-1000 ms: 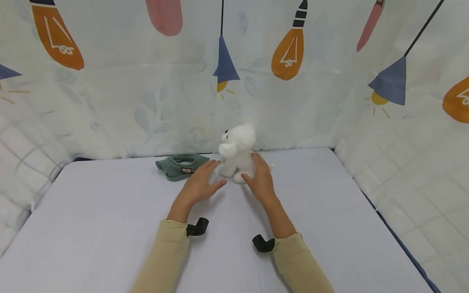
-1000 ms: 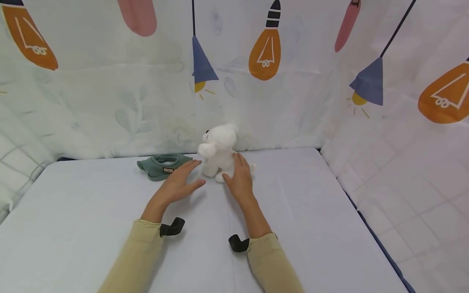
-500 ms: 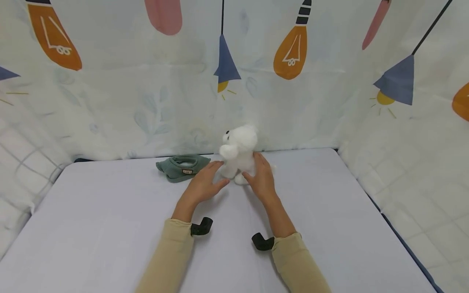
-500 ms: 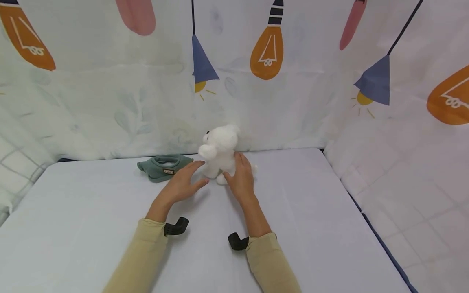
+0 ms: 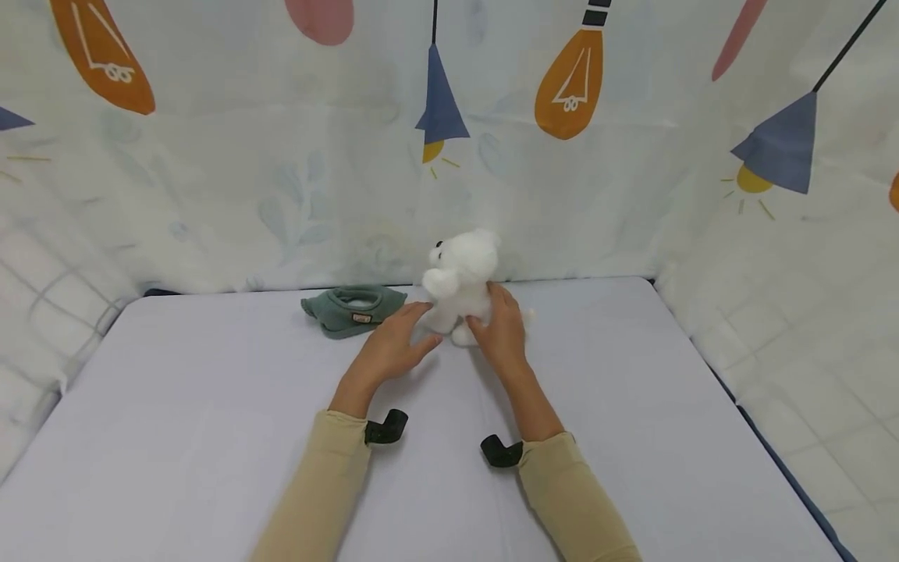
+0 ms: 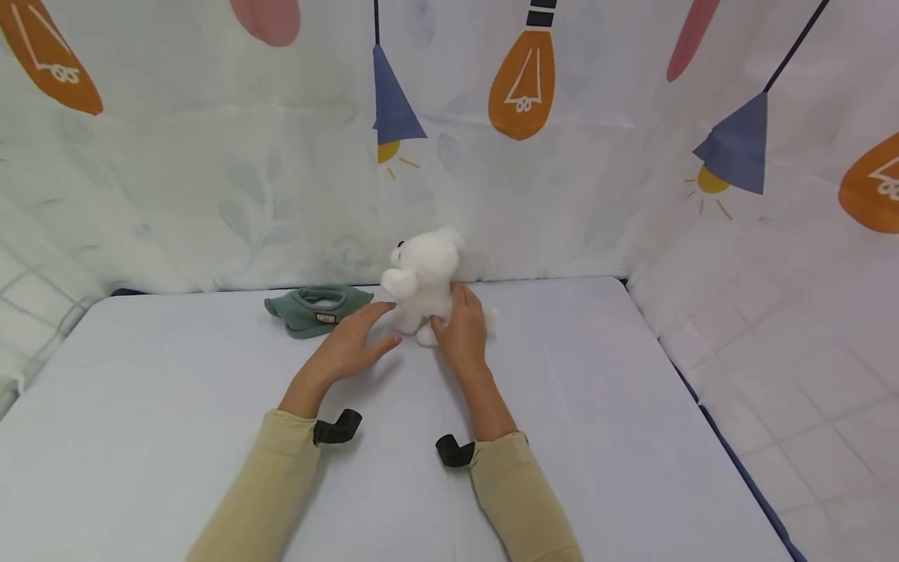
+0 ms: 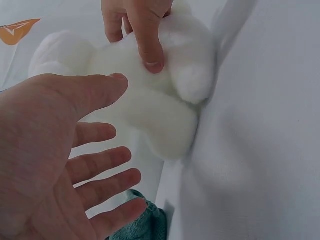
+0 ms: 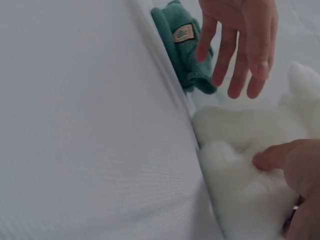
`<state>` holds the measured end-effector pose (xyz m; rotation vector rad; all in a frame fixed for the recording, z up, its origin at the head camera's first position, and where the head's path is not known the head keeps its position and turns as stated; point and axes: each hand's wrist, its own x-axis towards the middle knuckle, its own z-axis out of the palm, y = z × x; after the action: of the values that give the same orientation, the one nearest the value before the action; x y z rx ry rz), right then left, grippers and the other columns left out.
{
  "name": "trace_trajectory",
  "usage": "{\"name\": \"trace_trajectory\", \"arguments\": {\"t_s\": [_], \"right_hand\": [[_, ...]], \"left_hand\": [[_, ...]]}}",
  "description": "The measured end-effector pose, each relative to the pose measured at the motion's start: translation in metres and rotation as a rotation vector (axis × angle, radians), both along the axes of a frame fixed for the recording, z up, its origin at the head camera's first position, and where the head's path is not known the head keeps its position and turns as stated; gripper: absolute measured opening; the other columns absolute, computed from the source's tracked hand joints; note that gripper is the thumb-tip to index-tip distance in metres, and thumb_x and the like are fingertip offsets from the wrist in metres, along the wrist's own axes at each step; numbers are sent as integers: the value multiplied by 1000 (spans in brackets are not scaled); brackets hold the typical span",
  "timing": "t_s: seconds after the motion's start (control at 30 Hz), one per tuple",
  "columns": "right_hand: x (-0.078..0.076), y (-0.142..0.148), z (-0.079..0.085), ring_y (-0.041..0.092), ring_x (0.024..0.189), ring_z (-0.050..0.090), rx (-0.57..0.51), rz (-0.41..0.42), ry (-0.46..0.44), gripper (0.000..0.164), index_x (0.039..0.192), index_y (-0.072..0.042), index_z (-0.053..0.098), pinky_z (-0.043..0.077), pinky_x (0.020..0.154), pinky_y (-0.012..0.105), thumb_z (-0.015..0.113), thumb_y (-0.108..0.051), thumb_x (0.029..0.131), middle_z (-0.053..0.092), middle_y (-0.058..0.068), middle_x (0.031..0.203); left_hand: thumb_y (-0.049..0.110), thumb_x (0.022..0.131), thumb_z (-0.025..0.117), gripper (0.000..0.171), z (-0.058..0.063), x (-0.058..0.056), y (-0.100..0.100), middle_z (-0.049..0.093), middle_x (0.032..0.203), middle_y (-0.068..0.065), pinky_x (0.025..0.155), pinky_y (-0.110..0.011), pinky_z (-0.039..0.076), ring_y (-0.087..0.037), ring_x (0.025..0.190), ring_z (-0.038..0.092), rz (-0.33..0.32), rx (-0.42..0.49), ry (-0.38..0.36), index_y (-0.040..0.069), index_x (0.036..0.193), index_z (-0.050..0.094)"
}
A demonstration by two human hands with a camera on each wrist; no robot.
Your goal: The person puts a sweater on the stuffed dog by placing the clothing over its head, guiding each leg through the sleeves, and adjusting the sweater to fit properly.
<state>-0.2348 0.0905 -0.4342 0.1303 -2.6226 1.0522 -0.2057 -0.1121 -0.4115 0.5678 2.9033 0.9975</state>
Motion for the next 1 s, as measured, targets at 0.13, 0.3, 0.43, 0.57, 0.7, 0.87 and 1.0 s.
{"name": "trace_trajectory", "arguments": {"t_s": [0.13, 0.3, 0.43, 0.57, 0.7, 0.87, 1.0], "right_hand": [[0, -1, 1, 32, 131, 47, -11, -22, 11, 63, 140, -5, 45, 41, 108, 47, 74, -12, 84, 51, 17, 139], [-1, 2, 2, 33, 127, 51, -23, 3, 38, 61, 137, -2, 48, 41, 108, 46, 75, -8, 82, 56, 17, 134], [-1, 5, 3, 32, 128, 51, -46, 43, 36, 60, 137, -2, 48, 40, 110, 44, 74, -7, 82, 56, 16, 135], [-2, 7, 1, 31, 128, 52, -91, 62, 39, 57, 135, -1, 50, 41, 110, 42, 73, -7, 83, 57, 17, 134], [-3, 8, 2, 31, 127, 54, -149, 79, 14, 54, 133, 0, 51, 44, 107, 42, 72, -10, 84, 58, 18, 133], [-3, 13, 5, 30, 124, 56, -261, 134, -39, 52, 132, -5, 54, 48, 102, 45, 73, -12, 85, 59, 15, 132], [-4, 17, 8, 28, 120, 58, -346, 185, -82, 48, 129, -8, 57, 49, 99, 46, 74, -13, 84, 62, 12, 128]], "left_hand": [[36, 95, 61, 60, 2, -1, -1, 42, 150, -12, 109, -52, 38, -32, 138, 42, -7, 2, 16, 10, 145, 41], [36, 95, 59, 59, 3, -2, -5, 42, 150, -13, 110, -52, 36, -33, 139, 40, 5, -4, 18, 10, 146, 41], [38, 96, 57, 60, 3, -1, -7, 41, 151, -13, 112, -53, 35, -34, 141, 37, 12, 3, 3, 11, 146, 40], [39, 97, 56, 60, 5, -1, -8, 40, 151, -14, 112, -53, 34, -35, 141, 36, 17, 8, -1, 10, 147, 40], [40, 97, 56, 60, 5, -1, -10, 39, 152, -13, 112, -53, 34, -34, 142, 35, 25, 19, -14, 11, 148, 38], [49, 96, 54, 68, 3, -3, -11, 33, 156, -9, 114, -52, 32, -30, 143, 33, 34, 67, -38, 14, 150, 33], [59, 91, 54, 79, 3, -3, -11, 25, 159, -6, 114, -53, 30, -29, 145, 29, 41, 98, -39, 18, 152, 27]]}}
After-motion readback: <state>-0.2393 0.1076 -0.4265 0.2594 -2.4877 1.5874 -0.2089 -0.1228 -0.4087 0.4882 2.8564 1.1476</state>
